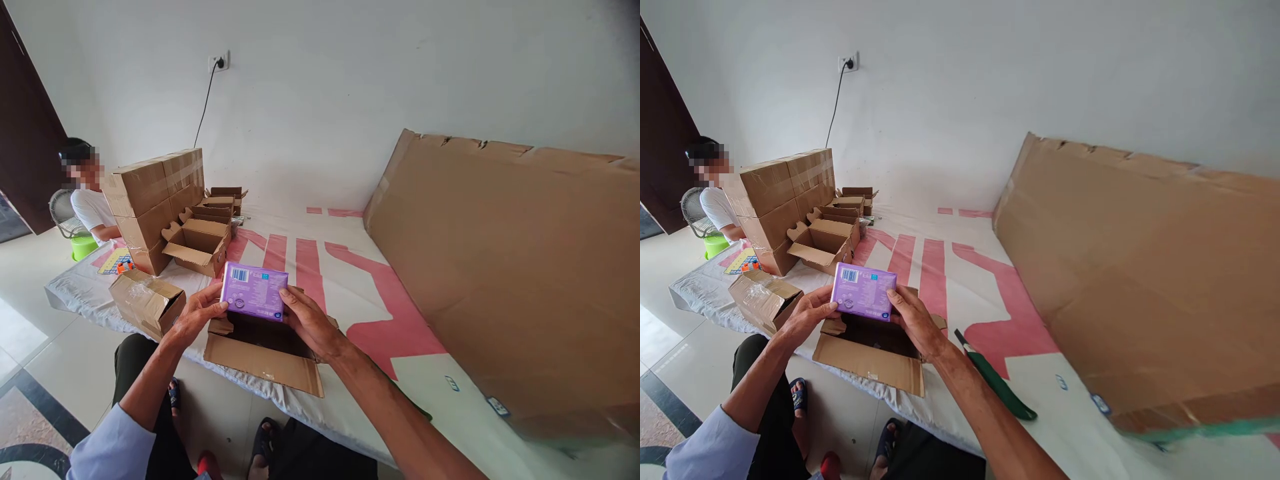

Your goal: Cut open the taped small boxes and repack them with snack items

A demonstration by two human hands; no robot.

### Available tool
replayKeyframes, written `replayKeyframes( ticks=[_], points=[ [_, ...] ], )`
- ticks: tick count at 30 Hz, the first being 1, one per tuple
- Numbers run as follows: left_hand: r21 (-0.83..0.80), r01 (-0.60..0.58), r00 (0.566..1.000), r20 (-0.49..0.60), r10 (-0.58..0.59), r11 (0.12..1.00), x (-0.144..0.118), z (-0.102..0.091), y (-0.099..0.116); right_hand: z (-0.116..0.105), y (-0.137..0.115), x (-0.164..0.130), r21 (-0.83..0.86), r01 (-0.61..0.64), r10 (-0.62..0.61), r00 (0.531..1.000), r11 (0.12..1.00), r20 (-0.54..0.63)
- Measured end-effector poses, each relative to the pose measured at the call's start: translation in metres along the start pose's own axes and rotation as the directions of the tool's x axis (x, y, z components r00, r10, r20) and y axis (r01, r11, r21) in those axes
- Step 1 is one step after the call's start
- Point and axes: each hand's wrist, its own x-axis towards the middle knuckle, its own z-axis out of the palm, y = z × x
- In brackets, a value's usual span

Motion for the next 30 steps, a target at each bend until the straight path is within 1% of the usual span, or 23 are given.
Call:
replayKeyframes(
  ticks=[8, 14, 20, 23, 27, 30],
  points=[
    [-0.015, 0.009, 1.000, -0.005, -0.009, 1.000, 0.002, -0.003, -0.007, 0.001, 0.001, -0.002, 0.010, 0.004, -0.004, 1.000, 1.000, 0.012],
    [-0.019, 0.012, 1.000, -0.009, -0.012, 1.000, 0.002, -0.002, -0.006, -0.001, 0.003, -0.002, 0.068, -0.007, 0.005, 0.999, 0.998, 0.033],
    [-0.024, 0.029, 0.999, -0.045, -0.030, 0.999, 0.003, -0.002, -0.006, -0.002, 0.007, -0.001, 0.066, 0.006, -0.011, 0.998, 0.998, 0.064],
    [-0.037, 0.036, 0.998, -0.053, -0.038, 0.999, 0.009, -0.005, -0.007, -0.003, 0.005, 0.007, 0.039, 0.012, -0.015, 0.997, 0.999, 0.082],
    [-0.076, 0.044, 0.995, -0.083, -0.050, 0.996, 0.021, -0.009, -0.008, -0.006, 0.002, 0.025, 0.007, 0.005, -0.006, 0.995, 1.000, 0.098],
    [-0.086, 0.048, 0.995, -0.085, -0.056, 0.995, 0.029, -0.013, -0.008, -0.010, 0.003, 0.038, 0.001, -0.015, 0.015, 0.994, 1.000, 0.109]
  ],
)
